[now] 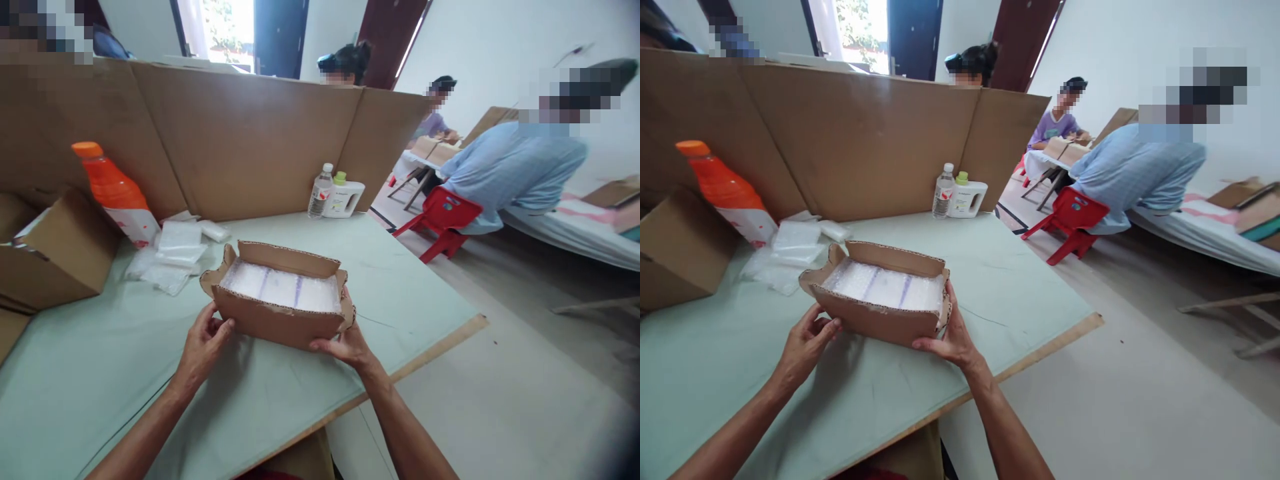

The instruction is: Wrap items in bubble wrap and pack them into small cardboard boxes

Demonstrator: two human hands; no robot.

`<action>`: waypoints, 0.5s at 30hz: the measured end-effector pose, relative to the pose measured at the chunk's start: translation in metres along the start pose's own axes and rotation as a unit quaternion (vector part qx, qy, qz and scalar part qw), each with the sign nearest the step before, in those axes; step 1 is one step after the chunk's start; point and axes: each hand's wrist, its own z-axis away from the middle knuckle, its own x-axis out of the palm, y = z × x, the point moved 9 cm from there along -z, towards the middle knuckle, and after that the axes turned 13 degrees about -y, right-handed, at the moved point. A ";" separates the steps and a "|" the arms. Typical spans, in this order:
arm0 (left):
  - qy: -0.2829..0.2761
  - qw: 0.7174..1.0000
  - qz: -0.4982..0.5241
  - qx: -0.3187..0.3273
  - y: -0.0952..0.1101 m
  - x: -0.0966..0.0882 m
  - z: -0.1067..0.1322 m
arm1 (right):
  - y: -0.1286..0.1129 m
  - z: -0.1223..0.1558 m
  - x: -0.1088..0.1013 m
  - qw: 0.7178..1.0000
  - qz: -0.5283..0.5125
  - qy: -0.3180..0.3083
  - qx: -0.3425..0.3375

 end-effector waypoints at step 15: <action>-0.070 0.911 -0.348 0.208 -0.021 0.113 -0.008 | 0.096 -0.037 -0.253 0.900 0.225 0.352 0.124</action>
